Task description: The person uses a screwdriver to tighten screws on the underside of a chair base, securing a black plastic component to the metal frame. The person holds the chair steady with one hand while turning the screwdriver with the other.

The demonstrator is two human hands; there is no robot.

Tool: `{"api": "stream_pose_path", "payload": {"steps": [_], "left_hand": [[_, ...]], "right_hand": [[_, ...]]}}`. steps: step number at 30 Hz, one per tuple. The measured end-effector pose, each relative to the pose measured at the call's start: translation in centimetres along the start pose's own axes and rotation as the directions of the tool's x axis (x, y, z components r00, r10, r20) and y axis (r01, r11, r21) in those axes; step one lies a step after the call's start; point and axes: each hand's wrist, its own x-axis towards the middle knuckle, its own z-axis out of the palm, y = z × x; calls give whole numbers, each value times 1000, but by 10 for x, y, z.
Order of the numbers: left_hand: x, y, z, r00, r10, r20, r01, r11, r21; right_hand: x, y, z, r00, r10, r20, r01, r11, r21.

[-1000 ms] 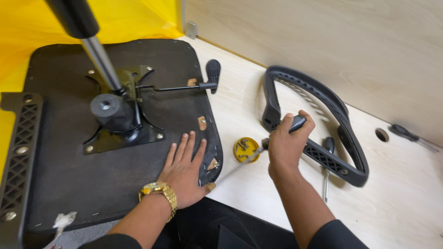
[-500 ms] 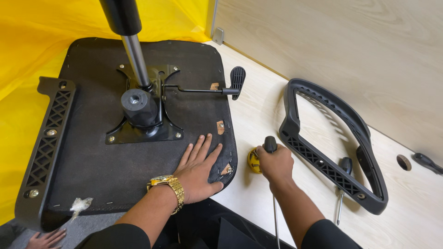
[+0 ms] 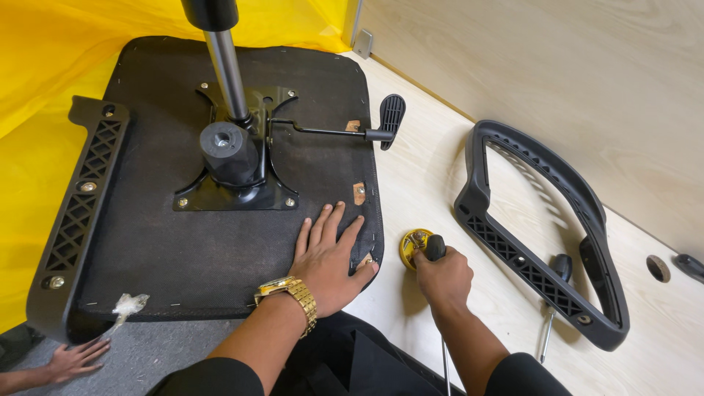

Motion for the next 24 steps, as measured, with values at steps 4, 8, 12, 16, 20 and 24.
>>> {"api": "stream_pose_path", "payload": {"steps": [4, 8, 12, 16, 20, 24], "left_hand": [[-1, 4, -1, 999, -19, -43, 20, 1000, 22], [-3, 3, -5, 991, 8, -135, -3, 999, 37], [3, 1, -5, 976, -34, -215, 27, 999, -37], [10, -6, -6, 949, -80, -304, 22, 982, -188], [13, -15, -10, 932, -52, -359, -40, 969, -244], [18, -19, -20, 938, -115, -326, -6, 937, -349]], "right_hand": [[-1, -6, -2, 998, -59, -36, 59, 998, -4], [-2, -18, -2, 996, -88, -4, 88, 996, -8], [-1, -23, 1, 998, -60, 34, 61, 998, -2], [4, -19, 0, 1000, 1, -18, 1, 994, 105], [4, -16, -5, 996, 84, -43, -68, 955, 289], [3, -15, -11, 990, 134, -42, -110, 927, 360]]}}
